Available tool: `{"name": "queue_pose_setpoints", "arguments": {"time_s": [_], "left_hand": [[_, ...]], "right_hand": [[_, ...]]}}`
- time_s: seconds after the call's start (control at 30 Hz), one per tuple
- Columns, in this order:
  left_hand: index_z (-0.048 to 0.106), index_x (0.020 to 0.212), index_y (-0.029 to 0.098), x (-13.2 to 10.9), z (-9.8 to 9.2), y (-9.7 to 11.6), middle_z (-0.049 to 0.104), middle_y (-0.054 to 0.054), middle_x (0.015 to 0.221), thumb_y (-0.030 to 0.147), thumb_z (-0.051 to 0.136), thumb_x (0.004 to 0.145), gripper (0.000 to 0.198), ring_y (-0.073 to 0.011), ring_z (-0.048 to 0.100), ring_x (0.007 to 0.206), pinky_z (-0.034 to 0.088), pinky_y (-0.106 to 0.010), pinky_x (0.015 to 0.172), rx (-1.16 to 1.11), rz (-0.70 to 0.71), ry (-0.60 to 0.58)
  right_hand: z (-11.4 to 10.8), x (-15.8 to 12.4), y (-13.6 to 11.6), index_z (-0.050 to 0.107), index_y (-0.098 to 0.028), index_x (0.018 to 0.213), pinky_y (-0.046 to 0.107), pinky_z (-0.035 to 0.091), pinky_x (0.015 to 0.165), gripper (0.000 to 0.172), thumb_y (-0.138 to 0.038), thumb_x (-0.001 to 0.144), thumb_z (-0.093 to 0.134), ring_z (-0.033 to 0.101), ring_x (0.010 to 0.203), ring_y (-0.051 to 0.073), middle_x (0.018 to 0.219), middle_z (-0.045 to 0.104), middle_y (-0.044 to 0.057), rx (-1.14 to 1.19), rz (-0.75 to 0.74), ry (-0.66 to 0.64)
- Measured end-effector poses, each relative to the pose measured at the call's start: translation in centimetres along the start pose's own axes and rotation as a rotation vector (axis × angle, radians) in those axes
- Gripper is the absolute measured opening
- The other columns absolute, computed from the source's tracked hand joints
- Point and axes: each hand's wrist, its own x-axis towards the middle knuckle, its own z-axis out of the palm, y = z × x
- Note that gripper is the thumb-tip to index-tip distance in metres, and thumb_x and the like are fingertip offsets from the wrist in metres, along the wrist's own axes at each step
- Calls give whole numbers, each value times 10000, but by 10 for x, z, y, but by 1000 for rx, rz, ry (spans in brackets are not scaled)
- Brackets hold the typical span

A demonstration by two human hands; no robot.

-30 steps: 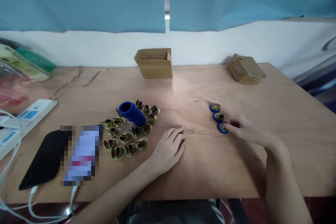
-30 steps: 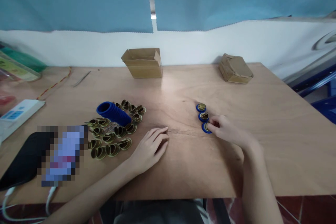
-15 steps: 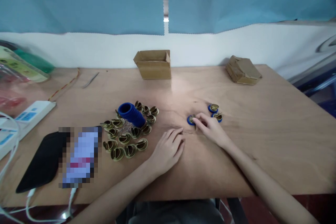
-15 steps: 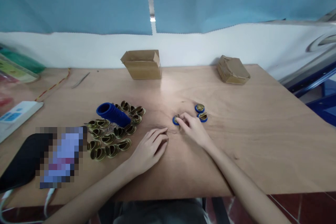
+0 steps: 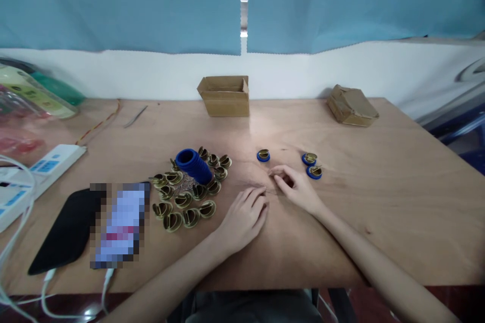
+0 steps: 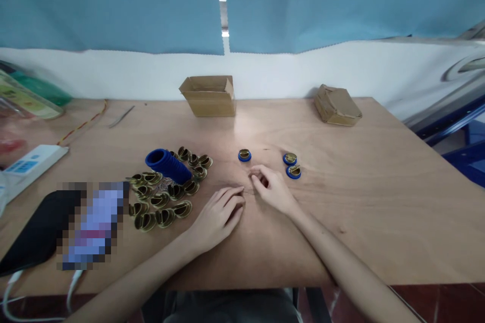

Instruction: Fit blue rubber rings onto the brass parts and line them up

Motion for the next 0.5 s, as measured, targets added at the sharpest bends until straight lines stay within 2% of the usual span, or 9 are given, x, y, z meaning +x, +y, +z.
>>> {"name": "queue_pose_setpoints", "arguments": {"time_s": [0.17,0.37,0.5], "left_hand": [[622,1064,178,0,0,0,662,-115,1262,153,513,965,149,-279,607,1167,533,-446,957,6,9,13],[626,1044,176,0,-1,0,672,-101,1228,144,518,962,139,-272,607,1151,528,-429,952,1,15,0],[626,1029,175,-1,1,-2,685,-89,1192,151,522,966,124,-265,616,1125,530,-419,943,-13,25,12]], "right_hand": [[5,5,-3,632,-213,1026,421,494,910,152,-206,980,487,636,996,252,1031,699,94,-146,-208,39],[20,29,7,603,-208,1000,417,476,900,158,-136,945,473,615,988,272,1016,684,107,-352,-244,66],[36,47,8,603,-174,1036,439,468,917,186,-104,912,483,613,985,295,1027,686,145,-402,-272,47]]}}
